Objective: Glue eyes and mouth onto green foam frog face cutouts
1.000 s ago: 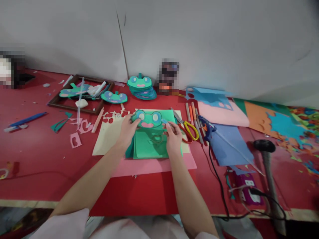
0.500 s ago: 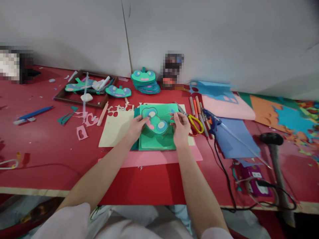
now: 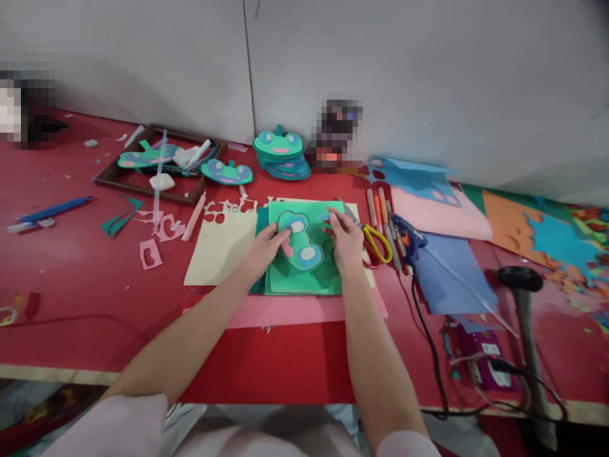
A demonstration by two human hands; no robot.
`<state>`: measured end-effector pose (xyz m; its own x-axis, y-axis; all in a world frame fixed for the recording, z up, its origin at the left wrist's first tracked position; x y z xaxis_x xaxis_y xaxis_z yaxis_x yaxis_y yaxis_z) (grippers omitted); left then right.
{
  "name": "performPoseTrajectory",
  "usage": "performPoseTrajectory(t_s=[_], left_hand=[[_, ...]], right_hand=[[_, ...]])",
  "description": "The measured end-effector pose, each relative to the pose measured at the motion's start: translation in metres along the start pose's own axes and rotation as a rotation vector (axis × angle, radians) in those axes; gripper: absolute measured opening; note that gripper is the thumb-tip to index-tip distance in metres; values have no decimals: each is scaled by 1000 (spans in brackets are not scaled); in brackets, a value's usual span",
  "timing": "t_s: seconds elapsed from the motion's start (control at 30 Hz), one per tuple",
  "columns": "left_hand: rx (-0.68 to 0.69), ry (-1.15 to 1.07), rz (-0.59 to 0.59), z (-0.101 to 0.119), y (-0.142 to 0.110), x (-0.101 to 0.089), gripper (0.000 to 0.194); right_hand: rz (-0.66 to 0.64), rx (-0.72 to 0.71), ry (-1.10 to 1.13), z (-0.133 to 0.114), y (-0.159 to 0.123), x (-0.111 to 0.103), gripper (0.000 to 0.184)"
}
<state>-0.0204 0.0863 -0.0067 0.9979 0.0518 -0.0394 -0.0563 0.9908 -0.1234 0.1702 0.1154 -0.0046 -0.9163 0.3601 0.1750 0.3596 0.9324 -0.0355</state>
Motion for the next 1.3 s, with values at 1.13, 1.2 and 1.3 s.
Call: performPoseTrajectory(t_s=[1.13,1.2,1.3], left_hand=[[-85,-5,22,-11,4,-3,17],[-80,0,17,-10,4,-3,17],[-83,3,27,-10,3,-4,15]], right_hand=[[-242,104,-161,-3,-15,13,24],[-247,106,-167,-2,-15,13,24],[-248,118,-158,-2,-16,13,25]])
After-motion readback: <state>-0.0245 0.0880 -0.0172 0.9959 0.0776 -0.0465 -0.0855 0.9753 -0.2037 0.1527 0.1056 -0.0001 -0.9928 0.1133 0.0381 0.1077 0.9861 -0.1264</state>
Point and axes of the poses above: each hand's wrist, its own y-axis towards the middle knuckle, its own x-axis out of the palm, z = x × y, the point moved 8 cm from there along y, towards the middle knuckle, and after that the axes turned 6 degrees about z, right-handed, at the moved point
